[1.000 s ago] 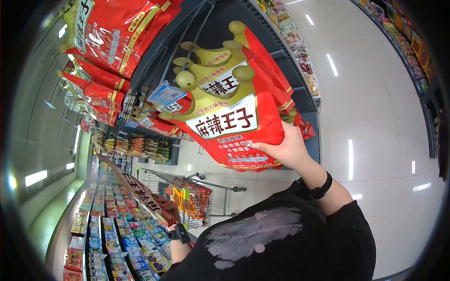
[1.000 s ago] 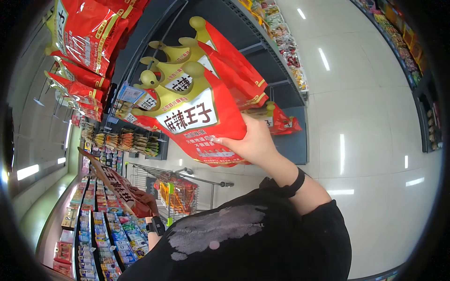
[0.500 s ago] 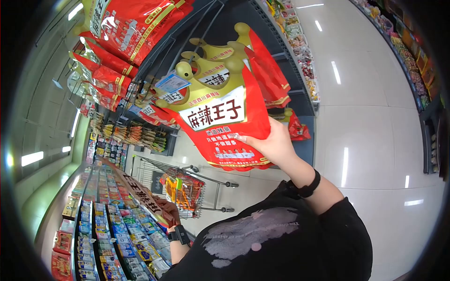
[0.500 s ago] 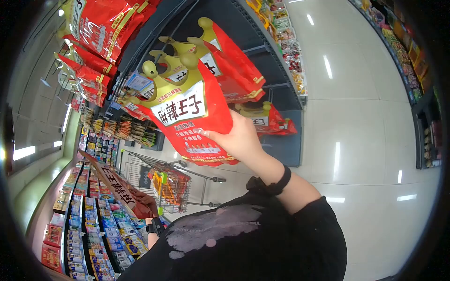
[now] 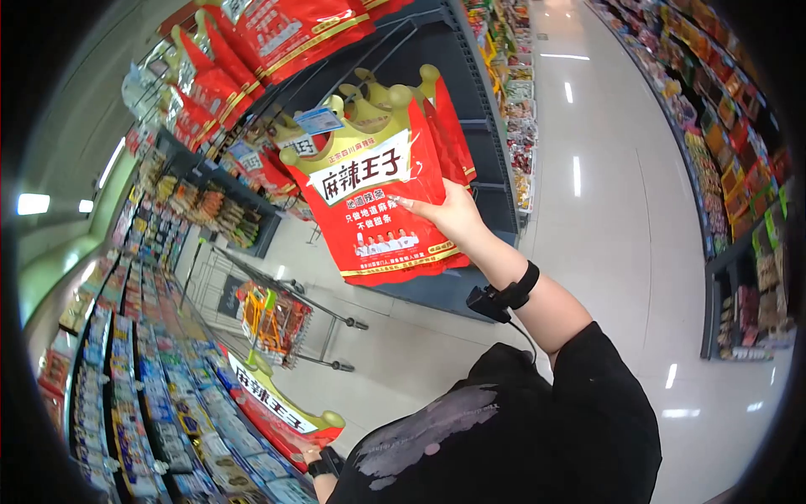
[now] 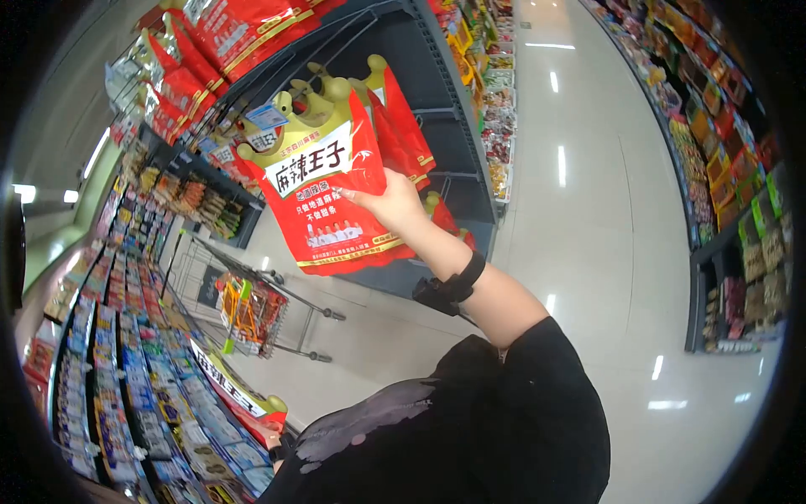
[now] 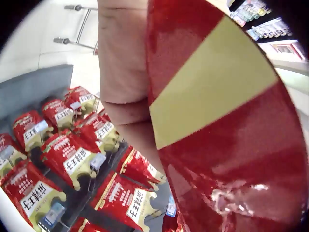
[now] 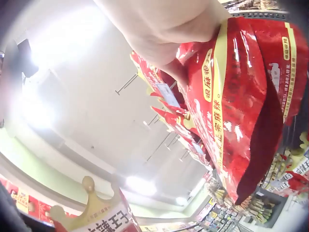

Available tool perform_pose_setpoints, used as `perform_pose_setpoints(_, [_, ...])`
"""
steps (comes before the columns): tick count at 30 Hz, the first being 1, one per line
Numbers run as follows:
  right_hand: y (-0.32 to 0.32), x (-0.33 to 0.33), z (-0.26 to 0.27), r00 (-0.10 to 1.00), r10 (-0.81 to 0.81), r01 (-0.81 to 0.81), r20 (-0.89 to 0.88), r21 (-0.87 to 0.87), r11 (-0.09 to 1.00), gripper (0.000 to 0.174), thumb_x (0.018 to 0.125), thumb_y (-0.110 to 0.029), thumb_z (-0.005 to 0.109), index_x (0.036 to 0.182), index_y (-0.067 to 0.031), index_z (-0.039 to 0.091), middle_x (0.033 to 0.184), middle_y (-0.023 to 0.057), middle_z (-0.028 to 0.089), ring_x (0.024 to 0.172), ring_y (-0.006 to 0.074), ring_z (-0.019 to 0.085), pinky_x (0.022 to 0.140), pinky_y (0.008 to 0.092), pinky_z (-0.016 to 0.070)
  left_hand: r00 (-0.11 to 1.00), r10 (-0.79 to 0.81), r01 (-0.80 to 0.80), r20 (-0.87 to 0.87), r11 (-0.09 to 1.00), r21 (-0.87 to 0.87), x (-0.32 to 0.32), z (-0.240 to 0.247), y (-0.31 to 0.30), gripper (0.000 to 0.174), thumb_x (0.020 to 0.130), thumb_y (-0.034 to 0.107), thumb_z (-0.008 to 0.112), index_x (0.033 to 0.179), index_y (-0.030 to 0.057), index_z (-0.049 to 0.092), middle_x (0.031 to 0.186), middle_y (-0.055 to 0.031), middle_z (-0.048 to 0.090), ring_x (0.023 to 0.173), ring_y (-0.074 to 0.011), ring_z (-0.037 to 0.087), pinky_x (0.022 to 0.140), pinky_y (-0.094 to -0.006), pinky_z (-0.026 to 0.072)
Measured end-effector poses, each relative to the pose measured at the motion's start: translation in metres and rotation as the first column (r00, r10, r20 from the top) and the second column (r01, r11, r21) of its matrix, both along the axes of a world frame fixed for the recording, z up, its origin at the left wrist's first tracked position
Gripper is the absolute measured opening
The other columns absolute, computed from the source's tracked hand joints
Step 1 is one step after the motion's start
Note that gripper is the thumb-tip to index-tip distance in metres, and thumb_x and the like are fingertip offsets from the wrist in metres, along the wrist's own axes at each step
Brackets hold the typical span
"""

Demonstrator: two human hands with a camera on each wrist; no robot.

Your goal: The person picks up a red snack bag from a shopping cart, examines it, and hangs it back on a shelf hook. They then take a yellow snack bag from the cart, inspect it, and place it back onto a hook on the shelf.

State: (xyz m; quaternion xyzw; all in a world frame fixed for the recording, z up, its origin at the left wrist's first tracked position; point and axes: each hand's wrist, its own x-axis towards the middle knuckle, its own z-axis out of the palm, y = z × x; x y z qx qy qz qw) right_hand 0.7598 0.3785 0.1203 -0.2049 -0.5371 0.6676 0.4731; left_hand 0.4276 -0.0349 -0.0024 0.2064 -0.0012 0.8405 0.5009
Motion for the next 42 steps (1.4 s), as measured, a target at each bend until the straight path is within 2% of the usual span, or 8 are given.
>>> perform_pose_setpoints(6, [0.018, 0.012, 0.005, 0.990, 0.137, -0.134, 0.034, -0.071, 0.988, 0.040, 0.075, -0.021, 0.074, 0.105, 0.0003, 0.059, 0.095, 0.0112, 0.067, 0.081, 0.0164, 0.067, 0.073, 0.0287, 0.0526, 0.966, 0.257, -0.257, -0.024, 0.966, -0.023, 0.099, -0.020, -0.034, 0.058, 0.089, 0.045, 0.049, 0.138, 0.0163, 0.036, 0.128, -0.0078, 0.051, 0.110, -0.0306, 0.052, 0.093, -0.0471, 0.0430])
perform_pose_setpoints(10, [0.031, 0.010, 0.002, 0.990, 0.139, -0.137, -0.028, 0.051, 0.989, 0.038, 0.076, -0.020, 0.073, 0.104, 0.0018, 0.059, 0.095, 0.0128, 0.067, 0.084, 0.0178, 0.066, 0.072, 0.0291, 0.0521, 0.898, 0.433, -0.437, -0.081, 0.898, -0.045, 0.160, -0.012, -0.055, 0.059, 0.089, 0.046, 0.048, 0.138, 0.0164, 0.036, 0.129, -0.0079, 0.050, 0.112, -0.0307, 0.051, 0.094, -0.0476, 0.0422])
perform_pose_setpoints(14, [0.043, 0.013, -0.001, 0.982, 0.180, -0.183, 0.046, 0.057, 0.981, 0.036, 0.076, -0.018, 0.072, 0.103, 0.0016, 0.058, 0.097, 0.0132, 0.067, 0.084, 0.0192, 0.066, 0.072, 0.0305, 0.0518, 0.810, 0.569, -0.584, -0.140, 0.804, -0.113, 0.235, -0.012, -0.093, 0.060, 0.089, 0.047, 0.048, 0.138, 0.0166, 0.035, 0.130, -0.0080, 0.049, 0.113, -0.0308, 0.050, 0.095, -0.0481, 0.0414])
perform_pose_setpoints(23, [0.046, 0.011, 0.004, 0.965, 0.260, -0.262, 0.036, 0.062, 0.963, 0.033, 0.078, -0.015, 0.070, 0.104, 0.0014, 0.057, 0.097, 0.0138, 0.066, 0.086, 0.0191, 0.065, 0.074, 0.0304, 0.0509, 0.631, 0.744, -0.776, -0.222, 0.606, -0.174, 0.351, -0.020, -0.112, 0.062, 0.088, 0.049, 0.048, 0.139, 0.0169, 0.034, 0.132, -0.0081, 0.046, 0.116, -0.0311, 0.047, 0.096, -0.0492, 0.0396])
perform_pose_setpoints(25, [0.042, 0.011, 0.003, 0.963, 0.252, -0.255, -0.093, -0.020, 0.967, 0.032, 0.079, -0.012, 0.069, 0.105, 0.0018, 0.057, 0.098, 0.0140, 0.066, 0.085, 0.0184, 0.065, 0.073, 0.0295, 0.0511, 0.577, 0.780, -0.816, -0.242, 0.545, -0.190, 0.376, -0.021, -0.123, 0.063, 0.088, 0.050, 0.048, 0.139, 0.0169, 0.033, 0.133, -0.0082, 0.046, 0.117, -0.0311, 0.047, 0.097, -0.0495, 0.0392])
perform_pose_setpoints(40, [0.037, 0.015, 0.018, 0.879, 0.384, -0.452, -0.282, -0.241, 0.859, 0.033, 0.080, -0.003, 0.066, 0.109, 0.0057, 0.051, 0.107, 0.0166, 0.061, 0.090, 0.0209, 0.064, 0.076, 0.0308, 0.0526, 0.336, 0.817, -0.933, -0.468, 0.222, -0.282, 0.427, -0.009, -0.126, 0.066, 0.087, 0.053, 0.048, 0.140, 0.0175, 0.031, 0.136, -0.0084, 0.042, 0.122, -0.0316, 0.043, 0.099, -0.0514, 0.0362])
perform_pose_setpoints(41, [0.036, 0.014, 0.017, 0.879, 0.387, -0.454, -0.279, -0.235, 0.859, 0.033, 0.080, -0.003, 0.066, 0.109, 0.0057, 0.051, 0.107, 0.0166, 0.061, 0.090, 0.0209, 0.064, 0.076, 0.0308, 0.0526, 0.239, 0.913, -0.865, -0.332, 0.045, -0.499, 0.419, -0.014, -0.124, 0.076, 0.084, 0.060, 0.046, 0.142, 0.0156, 0.026, 0.143, -0.0078, 0.032, 0.128, -0.0328, 0.034, 0.101, -0.0535, 0.0330])
perform_pose_setpoints(42, [0.036, 0.013, 0.016, 0.878, 0.383, -0.451, -0.287, -0.228, 0.863, 0.033, 0.080, -0.003, 0.066, 0.109, 0.0058, 0.051, 0.107, 0.0167, 0.061, 0.090, 0.0211, 0.064, 0.076, 0.0307, 0.0526, 0.253, 0.882, -0.888, -0.399, 0.048, -0.458, 0.419, -0.001, -0.109, 0.071, 0.087, 0.055, 0.047, 0.140, 0.0126, 0.028, 0.142, -0.0074, 0.034, 0.127, -0.0322, 0.036, 0.102, -0.0539, 0.0316])
